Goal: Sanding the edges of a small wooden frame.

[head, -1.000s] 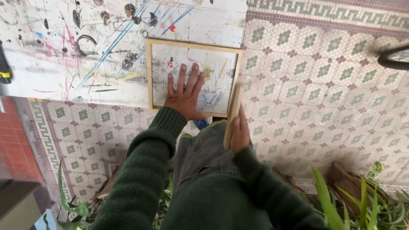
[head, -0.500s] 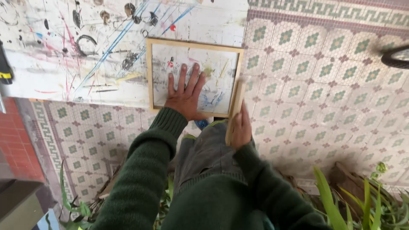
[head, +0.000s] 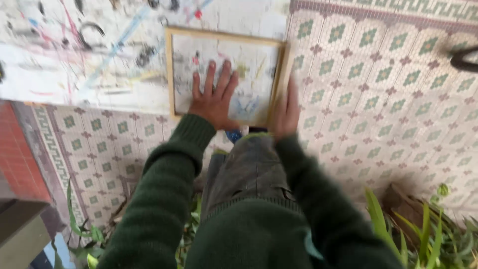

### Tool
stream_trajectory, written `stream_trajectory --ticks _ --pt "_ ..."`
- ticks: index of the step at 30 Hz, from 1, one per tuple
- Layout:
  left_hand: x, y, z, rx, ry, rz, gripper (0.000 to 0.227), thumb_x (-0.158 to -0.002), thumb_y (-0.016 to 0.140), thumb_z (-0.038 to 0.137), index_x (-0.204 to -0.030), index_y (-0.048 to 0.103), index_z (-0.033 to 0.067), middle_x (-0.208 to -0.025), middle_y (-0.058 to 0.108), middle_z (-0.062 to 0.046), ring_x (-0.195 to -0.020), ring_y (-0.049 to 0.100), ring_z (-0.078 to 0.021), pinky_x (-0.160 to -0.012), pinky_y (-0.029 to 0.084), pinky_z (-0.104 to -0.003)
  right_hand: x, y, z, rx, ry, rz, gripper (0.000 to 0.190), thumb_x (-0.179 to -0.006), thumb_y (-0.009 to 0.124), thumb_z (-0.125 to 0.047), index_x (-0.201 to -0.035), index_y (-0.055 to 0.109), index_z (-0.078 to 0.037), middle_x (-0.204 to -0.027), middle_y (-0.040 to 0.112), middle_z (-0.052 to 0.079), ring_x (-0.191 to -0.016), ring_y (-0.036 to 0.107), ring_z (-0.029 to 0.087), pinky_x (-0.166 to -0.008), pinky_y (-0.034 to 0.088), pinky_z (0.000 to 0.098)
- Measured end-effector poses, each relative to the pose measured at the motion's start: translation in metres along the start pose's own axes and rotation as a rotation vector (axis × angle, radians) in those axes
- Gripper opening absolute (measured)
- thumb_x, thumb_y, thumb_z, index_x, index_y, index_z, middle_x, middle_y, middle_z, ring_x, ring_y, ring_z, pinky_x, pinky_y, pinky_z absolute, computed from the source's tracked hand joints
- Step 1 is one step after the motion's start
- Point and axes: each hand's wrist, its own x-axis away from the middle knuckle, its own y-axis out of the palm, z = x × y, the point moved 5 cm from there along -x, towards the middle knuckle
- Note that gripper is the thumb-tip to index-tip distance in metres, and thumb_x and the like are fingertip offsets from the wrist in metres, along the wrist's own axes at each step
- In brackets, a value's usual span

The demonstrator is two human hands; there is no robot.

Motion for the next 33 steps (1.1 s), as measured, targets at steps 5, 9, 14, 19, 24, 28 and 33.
stream_trajectory --ticks 5,9,14,19,24,28,33 --pt "0.003 -0.003 0.0 -0.008 0.029 -0.034 0.152 -0.051 0.089 0.072 -0.166 0.01 0.0121 -0.173 -0.006 -0.012 -0.157 -0.011 -0.0419 -0.12 -0.002 -0.074 -0.021 -0.007 -0.018 0.106 -0.197 -0.034 0.049 -0.118 0.036 -0.018 -0.161 0.033 0.004 -0.166 0.041 0.024 -0.156 0.041 0.03 -0.13 0.034 0.0371" --pt "-0.004 -0.013 0.001 -0.011 -0.027 -0.085 0.153 -0.048 0.089 0.072 -0.166 0.009 0.0161 -0.172 -0.008 -0.009 -0.157 -0.012 -0.0405 -0.122 -0.003 -0.073 0.092 -0.015 0.023 0.183 0.133 -0.142 0.054 -0.11 0.041 -0.017 -0.159 0.032 0.004 -0.151 0.051 0.024 -0.139 0.053 0.033 -0.113 0.041 0.0387" --pt "-0.004 -0.004 0.002 -0.062 -0.007 -0.127 0.154 -0.051 0.088 0.073 -0.166 0.005 0.0126 -0.172 -0.012 -0.012 -0.157 -0.014 -0.0421 -0.121 -0.003 -0.073 -0.01 -0.013 -0.009 0.219 -0.228 -0.033 0.048 -0.115 0.043 -0.018 -0.159 0.039 0.001 -0.142 0.059 0.021 -0.127 0.06 0.031 -0.111 0.048 0.0392" --pt "0.001 0.006 0.001 -0.045 -0.001 -0.12 0.157 -0.053 0.087 0.076 -0.167 0.001 0.011 -0.172 -0.014 -0.013 -0.156 -0.014 -0.0436 -0.12 -0.005 -0.075 0.028 -0.019 -0.013 0.331 -0.325 -0.029 0.047 -0.114 0.048 -0.014 -0.158 0.041 0.001 -0.126 0.063 0.02 -0.113 0.062 0.033 -0.103 0.052 0.041" --pt "-0.006 0.003 -0.008 -0.062 -0.019 -0.137 0.159 -0.047 0.089 0.075 -0.166 0.0 0.0172 -0.172 -0.013 -0.011 -0.157 -0.015 -0.0418 -0.12 -0.005 -0.074 0.117 -0.024 0.013 0.543 -0.245 -0.067 0.052 -0.098 0.056 -0.01 -0.149 0.052 -0.003 -0.129 0.055 0.034 -0.121 0.057 0.044 -0.105 0.047 0.046" --pt "-0.002 0.013 -0.008 -0.154 0.079 0.099 0.156 -0.057 0.088 0.077 -0.17 0.001 0.0148 -0.173 -0.012 -0.012 -0.157 -0.014 -0.0434 -0.119 -0.004 -0.077 0.009 -0.018 -0.016 0.561 -0.341 -0.039 0.046 -0.11 0.06 -0.014 -0.155 0.052 -0.007 -0.135 0.057 0.032 -0.121 0.059 0.041 -0.106 0.05 0.0446" --pt "-0.003 0.007 -0.011 -0.103 0.087 0.061 0.157 -0.056 0.089 0.075 -0.169 0.001 0.0127 -0.174 -0.013 -0.013 -0.157 -0.014 -0.0433 -0.121 -0.002 -0.077 0.061 -0.028 -0.032 0.682 -0.491 -0.01 0.046 -0.111 0.066 -0.013 -0.155 0.054 -0.011 -0.133 0.059 0.028 -0.115 0.06 0.04 -0.1 0.053 0.0463"
